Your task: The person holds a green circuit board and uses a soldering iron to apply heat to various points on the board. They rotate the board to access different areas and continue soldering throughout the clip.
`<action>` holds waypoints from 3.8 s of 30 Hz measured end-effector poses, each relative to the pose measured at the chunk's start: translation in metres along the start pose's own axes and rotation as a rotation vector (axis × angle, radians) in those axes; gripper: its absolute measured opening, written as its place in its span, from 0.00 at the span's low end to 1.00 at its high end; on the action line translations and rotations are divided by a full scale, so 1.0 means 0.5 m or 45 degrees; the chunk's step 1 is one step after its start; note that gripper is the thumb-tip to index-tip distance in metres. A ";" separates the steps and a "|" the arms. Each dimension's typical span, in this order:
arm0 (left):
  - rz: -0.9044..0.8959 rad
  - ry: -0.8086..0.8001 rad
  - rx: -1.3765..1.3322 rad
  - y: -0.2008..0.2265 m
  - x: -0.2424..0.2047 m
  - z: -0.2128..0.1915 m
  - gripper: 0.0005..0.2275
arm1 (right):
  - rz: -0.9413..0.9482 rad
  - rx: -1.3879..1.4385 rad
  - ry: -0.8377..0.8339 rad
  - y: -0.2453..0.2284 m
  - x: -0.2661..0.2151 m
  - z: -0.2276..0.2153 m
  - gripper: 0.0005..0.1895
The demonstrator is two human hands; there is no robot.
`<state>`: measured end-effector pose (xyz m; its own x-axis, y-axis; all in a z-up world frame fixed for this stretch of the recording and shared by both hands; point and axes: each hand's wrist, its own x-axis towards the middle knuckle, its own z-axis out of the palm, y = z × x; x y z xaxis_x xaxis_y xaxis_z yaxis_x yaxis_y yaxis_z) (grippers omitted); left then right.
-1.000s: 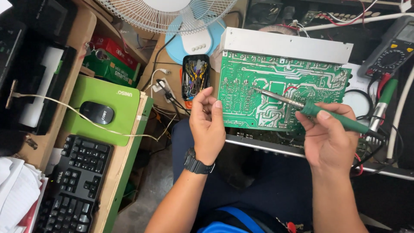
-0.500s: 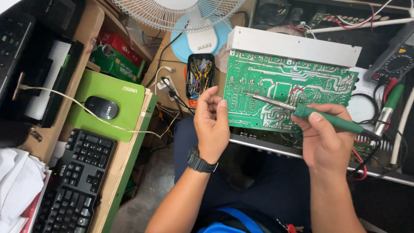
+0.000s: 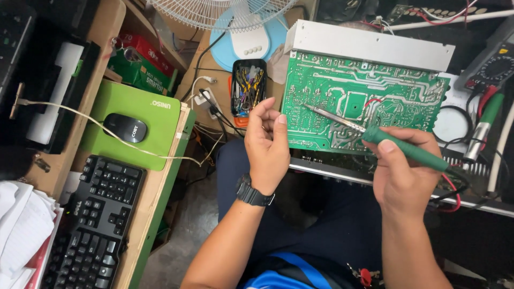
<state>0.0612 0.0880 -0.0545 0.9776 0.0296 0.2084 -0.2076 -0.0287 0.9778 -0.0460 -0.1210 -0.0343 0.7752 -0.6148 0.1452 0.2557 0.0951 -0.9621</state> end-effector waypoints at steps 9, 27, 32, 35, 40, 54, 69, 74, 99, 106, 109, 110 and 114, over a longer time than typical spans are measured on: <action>0.137 0.066 -0.125 -0.055 0.010 0.012 0.16 | -0.937 -0.697 -0.096 0.067 -0.091 -0.036 0.18; 0.045 0.040 -0.254 -0.050 0.011 -0.005 0.12 | -1.287 -0.429 -0.171 0.100 -0.159 0.112 0.13; 0.038 0.034 -0.275 -0.052 0.011 -0.004 0.12 | -1.308 -0.485 -0.168 0.114 -0.159 0.111 0.14; 0.030 0.032 -0.289 -0.050 0.014 -0.002 0.12 | -1.303 -0.501 -0.158 0.116 -0.157 0.111 0.15; 0.022 0.025 -0.313 -0.065 0.019 -0.003 0.12 | -1.263 -0.513 -0.151 0.112 -0.162 0.113 0.15; 0.042 0.013 -0.277 -0.059 0.021 -0.004 0.12 | -1.260 -0.573 -0.139 0.101 -0.161 0.122 0.14; 0.061 0.018 -0.275 -0.054 0.019 -0.006 0.12 | -1.349 -0.693 -0.135 0.086 -0.161 0.134 0.14; 0.051 0.016 -0.286 -0.046 0.017 -0.006 0.12 | -1.334 -0.673 -0.150 0.088 -0.162 0.129 0.15; 0.043 0.029 -0.275 -0.055 0.018 -0.003 0.12 | -1.352 -0.684 -0.155 0.104 -0.162 0.124 0.16; 0.036 0.028 -0.278 -0.055 0.018 -0.005 0.13 | -1.338 -0.668 -0.148 0.103 -0.163 0.125 0.15; 0.045 0.028 -0.261 -0.052 0.019 -0.005 0.12 | -1.337 -0.683 -0.146 0.100 -0.164 0.125 0.15; 0.042 0.027 -0.257 -0.048 0.018 -0.006 0.12 | -1.326 -0.680 -0.145 0.101 -0.164 0.126 0.16; 0.049 0.031 -0.241 -0.053 0.018 -0.005 0.12 | -1.344 -0.688 -0.138 0.101 -0.164 0.129 0.16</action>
<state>0.0754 0.0916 -0.0783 0.9681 0.0565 0.2442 -0.2502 0.1578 0.9552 -0.0595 -0.0152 -0.0797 0.3788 -0.1194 0.9177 0.5405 -0.7764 -0.3241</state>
